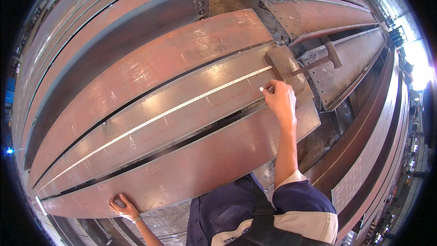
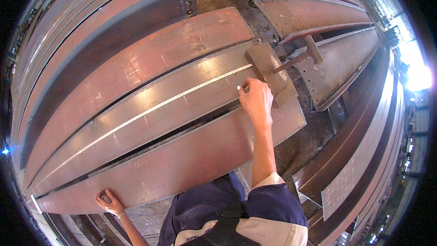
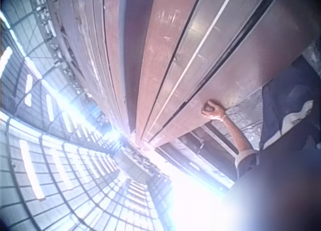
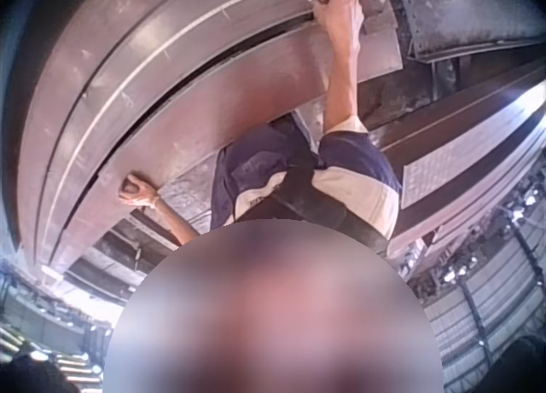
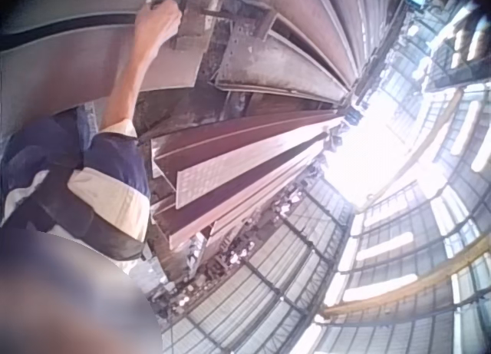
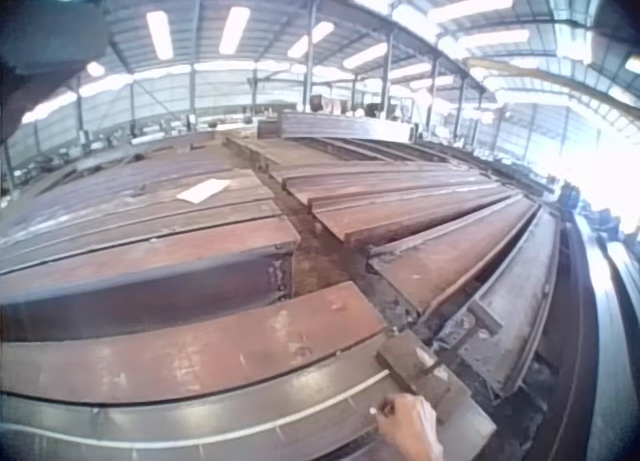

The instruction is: The person measures long metal beams with a tape measure and marks measurements with chalk. They repeatedly measure and mark multiple beams, then briefly consult a document before continuing the marking process.

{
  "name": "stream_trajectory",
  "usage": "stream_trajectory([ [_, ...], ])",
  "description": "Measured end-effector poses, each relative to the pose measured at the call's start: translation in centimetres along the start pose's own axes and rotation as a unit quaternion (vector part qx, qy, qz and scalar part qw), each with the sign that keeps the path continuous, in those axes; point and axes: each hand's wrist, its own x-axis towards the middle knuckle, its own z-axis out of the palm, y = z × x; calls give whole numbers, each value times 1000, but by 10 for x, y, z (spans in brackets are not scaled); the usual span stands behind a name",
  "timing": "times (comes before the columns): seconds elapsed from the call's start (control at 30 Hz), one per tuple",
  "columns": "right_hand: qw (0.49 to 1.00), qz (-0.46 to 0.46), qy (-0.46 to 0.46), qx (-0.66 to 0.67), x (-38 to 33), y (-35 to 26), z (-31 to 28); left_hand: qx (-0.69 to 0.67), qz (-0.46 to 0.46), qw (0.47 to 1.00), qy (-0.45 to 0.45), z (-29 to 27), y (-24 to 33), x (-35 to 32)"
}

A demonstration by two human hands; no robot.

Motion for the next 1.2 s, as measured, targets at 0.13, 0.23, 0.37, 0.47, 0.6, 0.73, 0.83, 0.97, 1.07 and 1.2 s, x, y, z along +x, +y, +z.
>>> stream_trajectory([
  [0.13,999,-11,22,38,-9,13,14,2,21,1000,14,2,-2,0],
  [0.23,999,-19,28,42,-11,18,18,-22,-9,1000,-10,3,-4,-1],
  [0.37,998,-25,26,44,-16,15,20,-16,-4,1000,-6,3,-6,-1],
  [0.47,998,-19,-3,57,-22,11,16,-13,1,1000,-1,2,-5,-1],
  [0.6,997,-19,-18,69,-27,4,17,-18,9,1000,0,2,-4,0],
  [0.73,993,-36,-36,102,-41,3,19,-27,1,1000,4,3,-5,-2],
  [0.83,987,-60,-36,142,-61,3,19,-23,0,1000,10,2,-3,-2],
  [0.97,976,-97,-56,188,-94,-5,20,-18,8,999,48,0,3,-3],
  [1.07,966,-149,-89,193,-121,-15,21,-31,4,995,96,-5,9,-11],
  [1.2,944,-235,-132,190,-171,-28,22,-66,-28,981,180,-15,19,-59],
])
